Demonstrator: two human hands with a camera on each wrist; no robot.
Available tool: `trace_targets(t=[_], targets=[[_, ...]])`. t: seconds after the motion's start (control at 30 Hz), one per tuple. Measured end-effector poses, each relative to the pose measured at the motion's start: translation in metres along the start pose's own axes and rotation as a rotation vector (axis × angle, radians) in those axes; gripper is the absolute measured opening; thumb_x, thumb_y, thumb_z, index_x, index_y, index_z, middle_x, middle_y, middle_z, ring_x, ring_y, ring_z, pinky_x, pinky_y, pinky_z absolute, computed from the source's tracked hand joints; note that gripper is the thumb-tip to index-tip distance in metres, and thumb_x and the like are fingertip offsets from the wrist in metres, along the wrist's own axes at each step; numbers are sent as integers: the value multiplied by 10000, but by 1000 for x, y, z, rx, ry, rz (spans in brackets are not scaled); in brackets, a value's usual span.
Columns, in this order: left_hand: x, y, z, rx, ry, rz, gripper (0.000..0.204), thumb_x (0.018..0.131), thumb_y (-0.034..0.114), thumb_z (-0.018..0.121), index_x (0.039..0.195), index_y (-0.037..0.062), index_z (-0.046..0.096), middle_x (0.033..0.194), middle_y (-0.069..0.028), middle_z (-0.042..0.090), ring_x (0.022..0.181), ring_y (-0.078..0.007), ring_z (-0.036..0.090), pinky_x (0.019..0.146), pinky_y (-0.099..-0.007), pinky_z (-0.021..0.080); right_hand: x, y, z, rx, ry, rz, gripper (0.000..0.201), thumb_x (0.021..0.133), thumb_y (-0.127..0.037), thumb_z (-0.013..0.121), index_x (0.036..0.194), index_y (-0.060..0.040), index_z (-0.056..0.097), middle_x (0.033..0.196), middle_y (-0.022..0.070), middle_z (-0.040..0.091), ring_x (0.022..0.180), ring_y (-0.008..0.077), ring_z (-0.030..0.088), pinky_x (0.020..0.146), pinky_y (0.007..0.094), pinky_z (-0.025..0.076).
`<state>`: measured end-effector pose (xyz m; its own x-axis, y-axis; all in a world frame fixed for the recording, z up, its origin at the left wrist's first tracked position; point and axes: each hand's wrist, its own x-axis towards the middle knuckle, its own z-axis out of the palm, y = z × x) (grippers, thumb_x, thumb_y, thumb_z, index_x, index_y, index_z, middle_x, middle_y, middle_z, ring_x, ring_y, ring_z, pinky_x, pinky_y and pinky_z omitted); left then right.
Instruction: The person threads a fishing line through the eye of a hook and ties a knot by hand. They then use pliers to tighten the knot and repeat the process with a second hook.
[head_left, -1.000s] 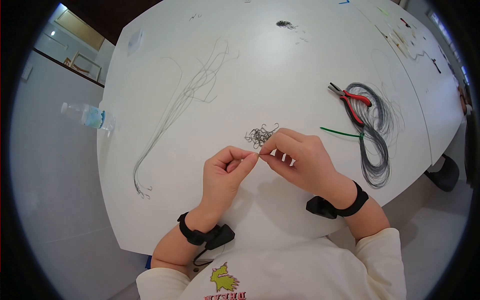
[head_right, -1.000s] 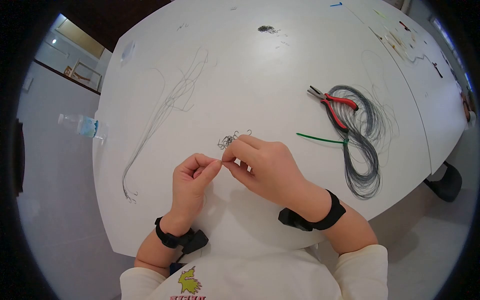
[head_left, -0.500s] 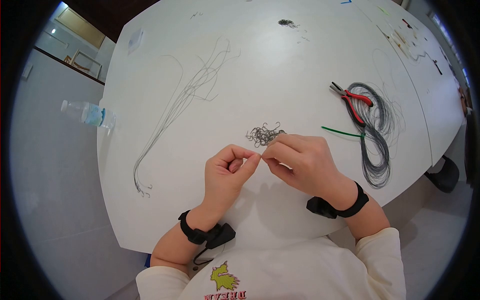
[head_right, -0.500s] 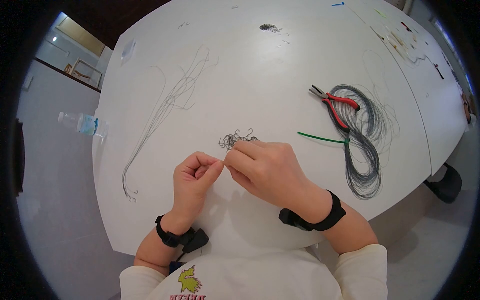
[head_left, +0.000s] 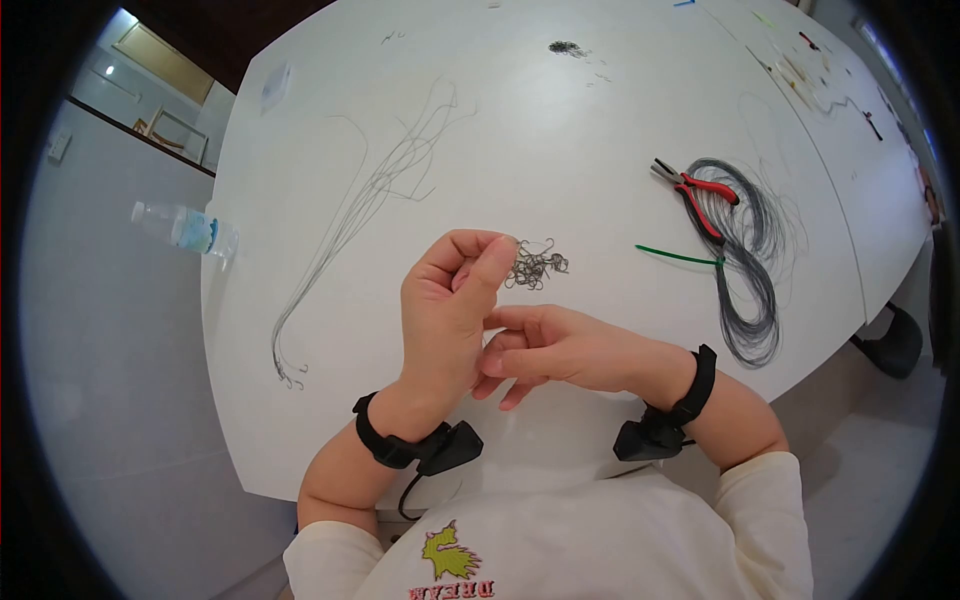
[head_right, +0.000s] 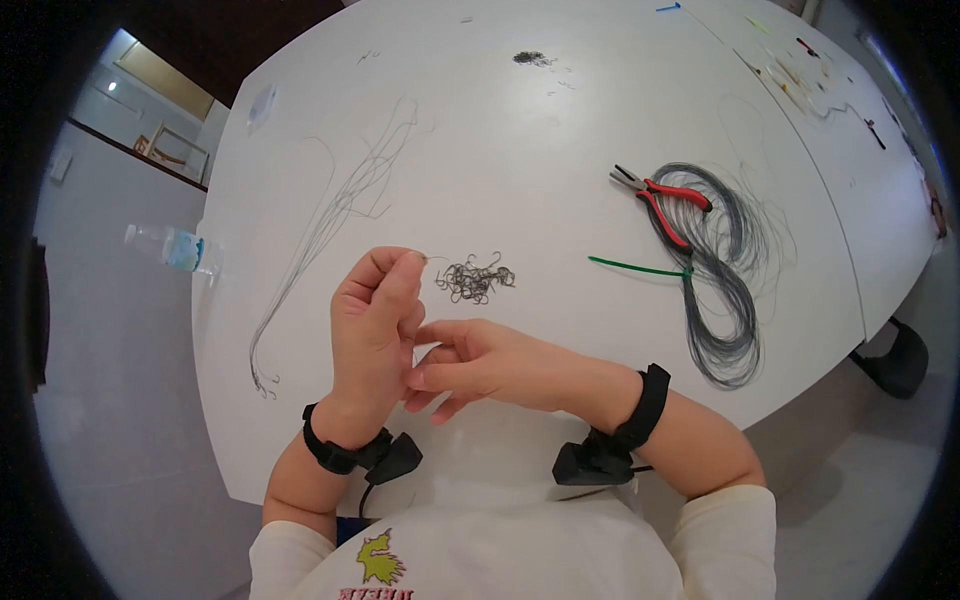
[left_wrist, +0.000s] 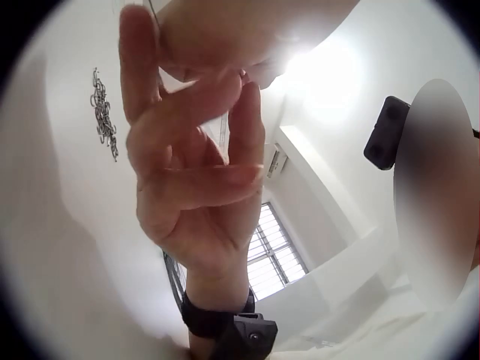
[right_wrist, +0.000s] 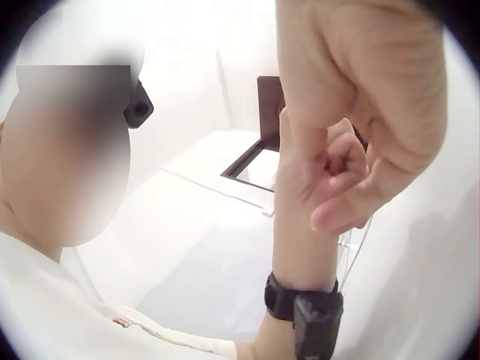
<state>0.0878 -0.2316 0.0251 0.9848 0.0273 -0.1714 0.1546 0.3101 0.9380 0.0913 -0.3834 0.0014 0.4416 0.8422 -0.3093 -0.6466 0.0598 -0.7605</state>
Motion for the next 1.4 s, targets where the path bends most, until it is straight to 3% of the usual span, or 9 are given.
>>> trace_targets(t=[0.23, 0.43, 0.6, 0.7, 0.87, 0.93, 1.1, 1.17, 1.4], targets=[[7, 4, -23, 21, 33, 42, 114, 931, 155, 686, 924, 58, 626, 664, 100, 415, 532, -3, 248, 471, -195, 199, -23, -33, -7, -300, 141, -82, 187, 981, -176, 601, 983, -6, 679, 759, 11, 622, 650, 72, 550, 596, 235, 456], [5, -11, -48, 114, 94, 17, 94, 914, 124, 706, 900, 49, 650, 675, 108, 418, 538, 5, 252, 478, -191, 187, -87, -67, -69, -209, 227, -918, 142, 965, -182, 537, 901, -73, 601, 893, 49, 608, 854, 141, 552, 706, 247, 425], [0, -18, -61, 146, 98, -6, 83, 905, 105, 711, 904, 42, 657, 677, 116, 411, 532, 12, 241, 481, -187, 177, -122, -86, -73, 386, 443, -1299, 170, 984, -118, 427, 900, -36, 550, 1042, 110, 575, 1018, 224, 543, 930, 401, 436], [-4, -18, -62, 155, 89, -69, 83, 902, 99, 711, 905, 36, 657, 672, 119, 399, 539, 13, 248, 480, -188, 179, -146, -82, -105, 547, 147, -1285, 164, 980, -77, 408, 898, -14, 535, 1079, 126, 563, 1011, 222, 545, 951, 412, 443], [-8, -23, -62, 201, 45, -130, 85, 898, 97, 711, 905, 26, 667, 660, 130, 390, 568, 17, 275, 511, -172, 210, -162, -82, -117, 439, 155, -1191, 126, 985, -51, 454, 936, 31, 536, 1050, 124, 587, 768, 143, 501, 593, 248, 457], [-8, -24, -61, 210, 21, -144, 79, 899, 96, 710, 901, 28, 670, 662, 131, 398, 575, 19, 283, 526, -169, 223, -152, -84, -99, 272, 496, -1196, 147, 989, -61, 506, 1017, 61, 582, 930, 102, 602, 658, 104, 435, 475, 223, 362], [-9, -29, -55, 277, -55, -188, 74, 898, 97, 711, 888, 33, 677, 670, 131, 419, 603, 19, 310, 572, -161, 259, -76, -58, -50, -742, 746, -762, 197, 945, -47, 609, 1114, 15, 690, 913, 74, 709, 686, 45, 581, 521, 184, 377], [-9, -28, -50, 326, -91, -212, 87, 897, 110, 720, 888, 33, 680, 668, 134, 411, 621, 17, 325, 596, -160, 275, -51, -49, -23, -815, 664, -486, 214, 897, -11, 652, 1104, -20, 706, 1061, 84, 726, 733, 51, 653, 548, 195, 432], [-7, -28, -46, 301, -148, -193, 96, 902, 128, 723, 899, 37, 692, 662, 132, 398, 637, 9, 347, 606, -172, 295, -19, -21, -15, -1039, 627, -463, 262, 843, -2, 698, 1095, -76, 699, 983, 76, 746, 687, 159, 680, 584, 257, 511]])
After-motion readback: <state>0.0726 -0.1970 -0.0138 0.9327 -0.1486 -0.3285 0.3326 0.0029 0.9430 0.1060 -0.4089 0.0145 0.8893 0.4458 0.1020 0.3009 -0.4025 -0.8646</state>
